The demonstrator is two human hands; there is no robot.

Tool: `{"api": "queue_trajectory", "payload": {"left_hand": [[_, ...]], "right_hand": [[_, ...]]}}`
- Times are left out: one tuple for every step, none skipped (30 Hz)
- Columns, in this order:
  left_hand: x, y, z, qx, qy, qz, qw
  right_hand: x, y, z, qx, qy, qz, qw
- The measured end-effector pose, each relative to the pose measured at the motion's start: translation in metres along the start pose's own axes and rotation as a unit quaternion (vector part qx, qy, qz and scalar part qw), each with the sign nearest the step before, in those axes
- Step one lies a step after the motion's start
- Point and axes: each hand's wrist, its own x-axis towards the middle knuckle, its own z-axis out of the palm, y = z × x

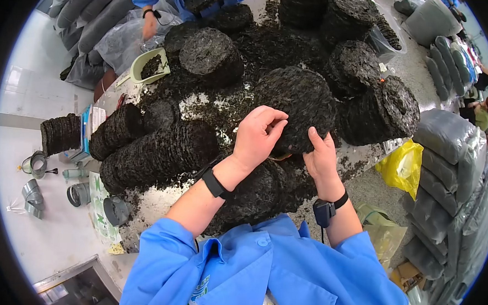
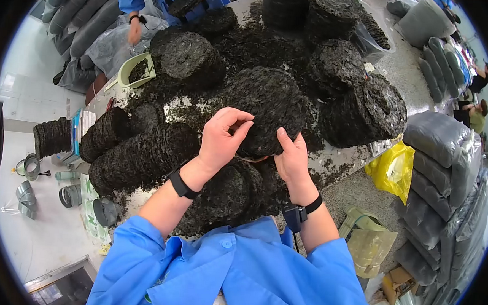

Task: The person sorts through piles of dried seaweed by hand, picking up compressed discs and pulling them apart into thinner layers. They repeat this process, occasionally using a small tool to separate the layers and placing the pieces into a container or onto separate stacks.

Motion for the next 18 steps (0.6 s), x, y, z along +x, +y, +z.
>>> {"api": "queue_trajectory", "payload": {"left_hand": [[-0.001,-0.003,0.004,0.028,0.023,0.009,0.999],[-0.001,-0.007,0.006,0.056,0.045,0.019,0.997],[-0.001,-0.011,0.008,0.056,0.044,0.018,0.997],[0.000,-0.015,0.008,0.099,0.053,0.051,0.992],[0.001,-0.019,0.008,0.142,0.062,0.083,0.984],[0.003,-0.021,0.008,0.142,0.061,0.083,0.985],[0.005,-0.022,0.007,0.161,0.043,0.092,0.982],[0.006,-0.024,0.008,0.179,0.024,0.102,0.978],[0.008,-0.027,0.009,0.178,0.024,0.101,0.979],[0.009,-0.031,0.009,0.170,0.011,0.083,0.982],[0.010,-0.033,0.009,0.164,-0.002,0.065,0.984],[0.009,-0.033,0.007,0.164,-0.003,0.065,0.984],[0.009,-0.031,0.004,0.159,0.031,0.086,0.983],[0.007,-0.030,0.004,0.153,0.063,0.108,0.980],[0.002,-0.031,0.008,0.151,0.061,0.108,0.981],[-0.005,-0.032,0.012,0.108,0.002,0.063,0.992],[-0.010,-0.033,0.016,0.066,-0.055,0.017,0.996],[-0.013,-0.033,0.018,0.095,-0.079,0.030,0.992]], "right_hand": [[0.000,0.001,-0.002,0.002,-0.018,0.011,1.000],[-0.001,0.002,-0.003,0.005,-0.035,0.023,0.999],[-0.002,0.002,-0.003,0.005,-0.034,0.023,0.999],[-0.004,0.002,-0.001,0.006,-0.035,0.025,0.999],[-0.005,0.002,0.000,0.007,-0.037,0.026,0.999],[-0.005,0.002,0.000,0.008,-0.036,0.027,0.999],[-0.006,0.002,0.000,0.011,-0.045,0.032,0.998],[-0.007,0.001,-0.001,0.014,-0.054,0.037,0.998],[-0.006,0.002,-0.002,0.013,-0.052,0.037,0.998],[-0.004,0.005,-0.003,-0.006,-0.043,0.013,0.999],[-0.002,0.007,-0.005,-0.026,-0.034,-0.010,0.999],[0.003,0.009,-0.007,-0.025,-0.035,-0.010,0.999],[0.008,0.011,-0.009,-0.040,-0.011,-0.039,0.998],[0.011,0.011,-0.011,-0.055,0.014,-0.068,0.996],[0.011,0.010,-0.012,-0.055,0.017,-0.069,0.996],[0.013,0.009,-0.013,-0.042,0.025,-0.055,0.997],[0.014,0.009,-0.013,-0.029,0.031,-0.039,0.998],[0.013,0.009,-0.008,-0.029,0.027,-0.036,0.999]]}}
